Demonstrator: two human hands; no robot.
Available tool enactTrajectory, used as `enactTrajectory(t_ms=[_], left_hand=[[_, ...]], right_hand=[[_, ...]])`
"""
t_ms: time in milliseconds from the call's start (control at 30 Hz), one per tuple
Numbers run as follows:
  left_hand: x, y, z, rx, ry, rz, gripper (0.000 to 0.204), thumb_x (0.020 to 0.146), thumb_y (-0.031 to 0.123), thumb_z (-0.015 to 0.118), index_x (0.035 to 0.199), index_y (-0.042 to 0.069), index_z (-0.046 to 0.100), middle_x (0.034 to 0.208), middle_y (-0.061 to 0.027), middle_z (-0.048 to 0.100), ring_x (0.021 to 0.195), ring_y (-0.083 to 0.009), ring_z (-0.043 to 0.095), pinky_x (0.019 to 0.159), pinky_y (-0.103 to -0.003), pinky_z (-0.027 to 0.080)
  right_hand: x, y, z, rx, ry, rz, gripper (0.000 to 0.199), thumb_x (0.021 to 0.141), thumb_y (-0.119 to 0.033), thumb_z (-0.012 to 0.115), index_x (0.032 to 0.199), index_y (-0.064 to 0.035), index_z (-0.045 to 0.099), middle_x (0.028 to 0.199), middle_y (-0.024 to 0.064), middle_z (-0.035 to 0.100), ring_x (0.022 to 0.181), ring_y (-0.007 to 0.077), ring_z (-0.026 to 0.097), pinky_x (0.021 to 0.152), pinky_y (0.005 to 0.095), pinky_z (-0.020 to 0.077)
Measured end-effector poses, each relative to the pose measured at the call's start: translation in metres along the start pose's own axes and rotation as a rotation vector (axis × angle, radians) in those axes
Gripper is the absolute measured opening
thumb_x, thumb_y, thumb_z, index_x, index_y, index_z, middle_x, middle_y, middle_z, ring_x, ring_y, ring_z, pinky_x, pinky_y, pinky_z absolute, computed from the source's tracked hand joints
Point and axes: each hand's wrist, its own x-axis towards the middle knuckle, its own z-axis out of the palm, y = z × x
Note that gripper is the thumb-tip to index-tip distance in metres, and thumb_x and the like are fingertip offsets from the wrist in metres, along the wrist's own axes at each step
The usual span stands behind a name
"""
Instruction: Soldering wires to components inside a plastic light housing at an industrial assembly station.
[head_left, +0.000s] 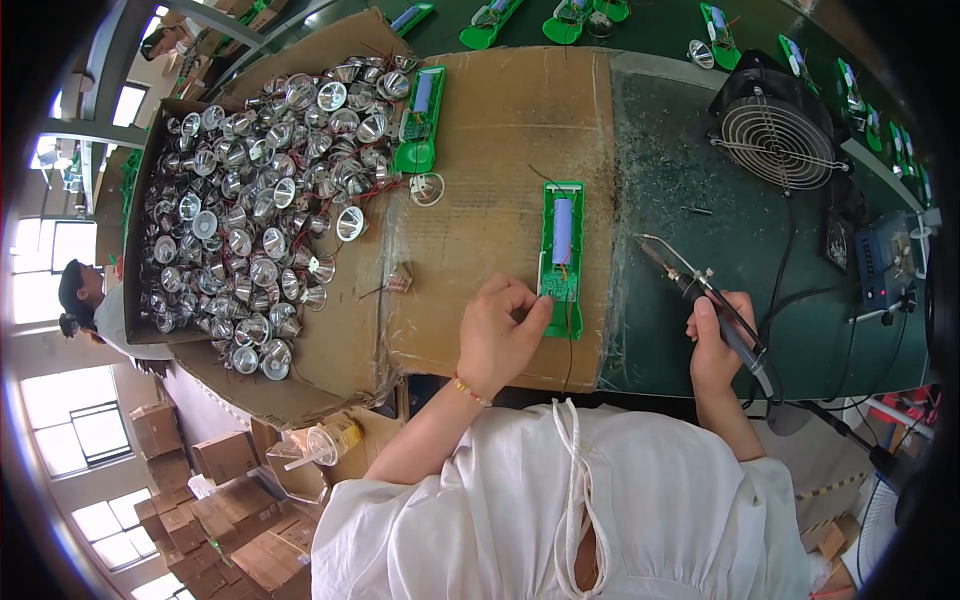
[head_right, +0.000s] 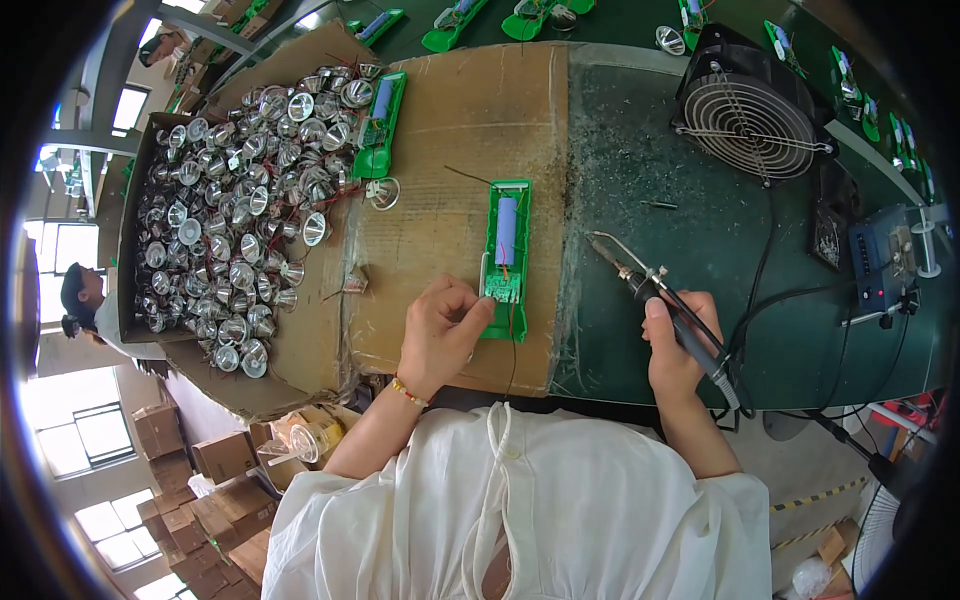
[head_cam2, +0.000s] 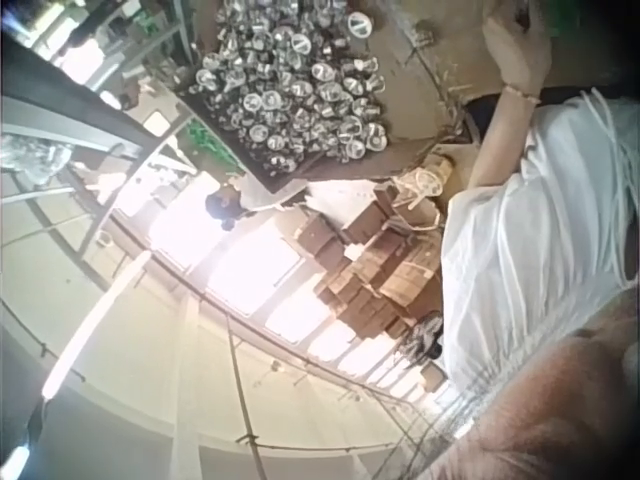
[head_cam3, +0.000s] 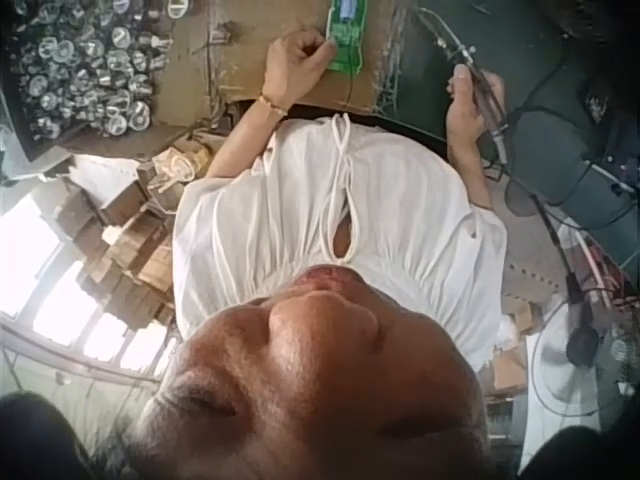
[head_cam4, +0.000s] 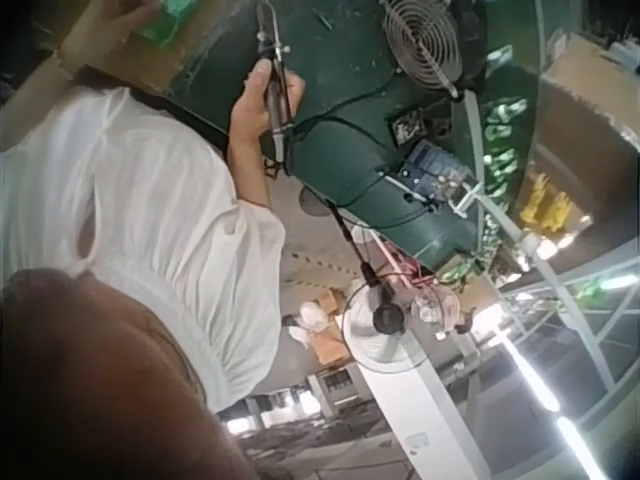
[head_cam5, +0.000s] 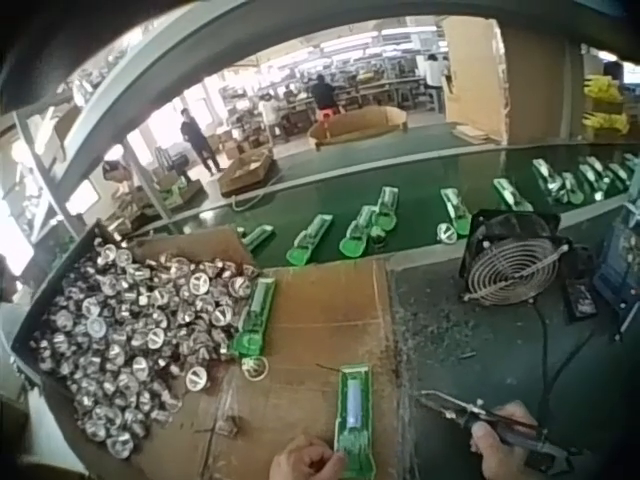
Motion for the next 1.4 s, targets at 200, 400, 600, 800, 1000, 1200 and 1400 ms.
enactTrajectory(t_ms=[200, 400, 600, 800, 1000, 1200, 1400], left_hand=[[0.031, 0.022, -0.021, 0.150, 0.275, 0.360, 0.010, 0.076, 0.014, 0.065, 0.072, 0.004, 0.065, 0.073, -0.0093, 0.058, 0.065, -0.0272, 0.056, 0.057, -0.037, 0.044], [0.119, 0.018, -0.012, 0.617, 0.050, 0.733, 0.006, 0.071, 0.012, 0.067, 0.077, 0.009, 0.067, 0.077, -0.0014, 0.060, 0.075, -0.0212, 0.057, 0.067, -0.033, 0.044], [0.137, 0.020, -0.016, 0.913, -0.100, 0.913, 0.004, 0.073, 0.015, 0.065, 0.074, 0.013, 0.062, 0.077, 0.0007, 0.055, 0.075, -0.0181, 0.054, 0.066, -0.032, 0.042], [0.132, 0.024, -0.021, 0.797, -0.026, 0.903, 0.009, 0.074, 0.012, 0.062, 0.079, 0.010, 0.055, 0.078, -0.0019, 0.055, 0.074, -0.0208, 0.054, 0.064, -0.033, 0.041], [0.126, 0.012, -0.020, 0.910, -0.026, 0.871, 0.011, 0.074, 0.007, 0.061, 0.081, 0.007, 0.052, 0.076, -0.0046, 0.056, 0.070, -0.0232, 0.056, 0.062, -0.035, 0.044], [0.130, 0.013, -0.019, 0.603, -0.135, 0.947, 0.009, 0.073, 0.001, 0.061, 0.081, 0.005, 0.058, 0.081, -0.0056, 0.060, 0.075, -0.0236, 0.058, 0.067, -0.032, 0.049], [0.137, 0.013, -0.017, 0.472, -0.180, 0.872, 0.008, 0.072, 0.000, 0.063, 0.079, 0.003, 0.064, 0.080, -0.0065, 0.061, 0.076, -0.0239, 0.059, 0.069, -0.032, 0.049]], right_hand=[[0.001, 0.007, -0.002, -0.025, -0.025, 0.010, 0.015, 0.081, -0.008, 0.062, 0.084, -0.0011, 0.050, 0.065, 0.0043, 0.053, 0.051, 0.0074, 0.049, 0.048, 0.0201, 0.0399], [0.002, 0.002, -0.001, -0.004, -0.023, 0.068, 0.015, 0.080, -0.009, 0.064, 0.084, -0.0013, 0.051, 0.066, 0.0041, 0.053, 0.054, 0.0073, 0.050, 0.049, 0.0206, 0.0409], [0.003, 0.006, -0.002, -0.028, 0.008, 0.063, 0.015, 0.078, -0.009, 0.067, 0.082, -0.0012, 0.055, 0.071, 0.0031, 0.055, 0.061, 0.0076, 0.050, 0.055, 0.0214, 0.0412], [0.003, 0.011, -0.004, -0.051, -0.009, 0.016, 0.015, 0.078, -0.009, 0.066, 0.084, -0.0008, 0.054, 0.069, 0.0039, 0.054, 0.057, 0.0078, 0.050, 0.052, 0.0207, 0.0414], [0.002, 0.008, -0.003, -0.018, 0.001, 0.069, 0.016, 0.077, -0.010, 0.069, 0.082, -0.0010, 0.056, 0.071, 0.0032, 0.056, 0.062, 0.0077, 0.050, 0.056, 0.0216, 0.0417], [0.002, 0.007, -0.003, -0.026, 0.003, 0.073, 0.017, 0.077, -0.011, 0.069, 0.082, -0.0009, 0.056, 0.071, 0.0035, 0.057, 0.062, 0.0073, 0.051, 0.056, 0.0212, 0.0418], [0.003, 0.008, -0.004, -0.065, -0.046, -0.013, 0.015, 0.080, -0.008, 0.064, 0.086, -0.0006, 0.052, 0.069, 0.0045, 0.054, 0.054, 0.0075, 0.051, 0.048, 0.0198, 0.0419]])
